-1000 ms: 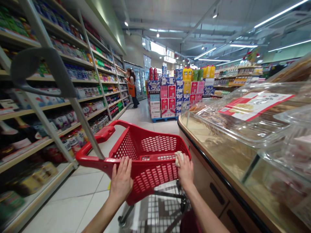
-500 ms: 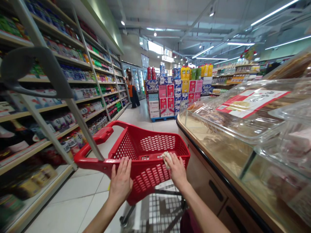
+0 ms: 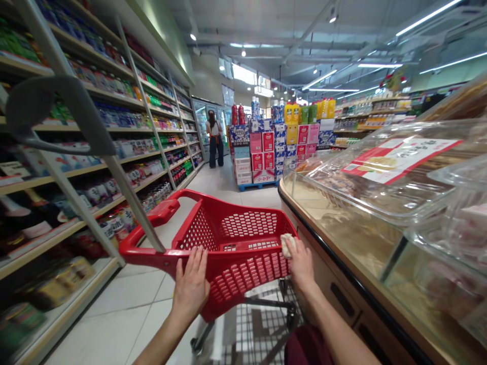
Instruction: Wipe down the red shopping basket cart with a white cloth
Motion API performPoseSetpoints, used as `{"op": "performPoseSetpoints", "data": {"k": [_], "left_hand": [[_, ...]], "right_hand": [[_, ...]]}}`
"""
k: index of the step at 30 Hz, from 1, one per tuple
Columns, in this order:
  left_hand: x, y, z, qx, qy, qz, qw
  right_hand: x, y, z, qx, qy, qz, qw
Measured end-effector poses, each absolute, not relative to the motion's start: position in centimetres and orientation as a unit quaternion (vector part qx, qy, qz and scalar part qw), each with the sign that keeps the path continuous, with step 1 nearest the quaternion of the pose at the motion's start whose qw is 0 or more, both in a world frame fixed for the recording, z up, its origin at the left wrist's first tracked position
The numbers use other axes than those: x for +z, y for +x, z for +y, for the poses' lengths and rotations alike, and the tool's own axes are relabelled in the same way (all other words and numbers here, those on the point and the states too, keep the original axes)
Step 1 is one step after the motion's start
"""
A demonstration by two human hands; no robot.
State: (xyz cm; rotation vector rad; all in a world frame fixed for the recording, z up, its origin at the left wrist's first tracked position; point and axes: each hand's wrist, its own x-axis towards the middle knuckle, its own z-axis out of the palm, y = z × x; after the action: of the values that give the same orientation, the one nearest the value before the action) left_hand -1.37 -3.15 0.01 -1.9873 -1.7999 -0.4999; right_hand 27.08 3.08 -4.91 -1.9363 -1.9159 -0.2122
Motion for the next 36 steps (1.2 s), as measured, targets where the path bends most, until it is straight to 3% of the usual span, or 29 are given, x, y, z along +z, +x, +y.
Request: {"op": "performPoseSetpoints", "data": {"k": [3, 8, 14, 20, 26, 31, 36], "left_hand": [[-0.1, -1.2, -3.1, -0.183, -0.710, -0.650, 0.200], [-0.1, -1.4, -3.2, -0.183, -0.714, -0.650, 0.186], [-0.3, -1.2, -3.2, -0.183, -0.711, -0.646, 0.210], [-0.4, -1.4, -3.2, -0.178, -0.711, -0.646, 0.215], [-0.5, -1.2, -3.3, -0.180, -0.711, -0.647, 0.210], [-0.3, -1.3, -3.3, -0.179, -0.712, -0.647, 0.206], [-0.6, -1.3, -3.4, -0.181, -0.715, -0.641, 0.212]], "right_hand": [[-4.6, 26.6, 3.1, -0.075, -0.733, -0.646, 0.197], [-3.8, 23.3, 2.5, -0.076, -0.590, -0.778, 0.202], [-3.9, 25.8, 3.1, -0.061, -0.731, -0.653, 0.187], [-4.4, 23.6, 2.6, -0.086, -0.575, -0.783, 0.222], [-4.7, 25.4, 3.5, -0.076, -0.719, -0.662, 0.196], [-4.3, 22.9, 2.6, -0.072, -0.574, -0.788, 0.211], [-3.6, 25.5, 3.2, -0.050, -0.711, -0.676, 0.185]]}}
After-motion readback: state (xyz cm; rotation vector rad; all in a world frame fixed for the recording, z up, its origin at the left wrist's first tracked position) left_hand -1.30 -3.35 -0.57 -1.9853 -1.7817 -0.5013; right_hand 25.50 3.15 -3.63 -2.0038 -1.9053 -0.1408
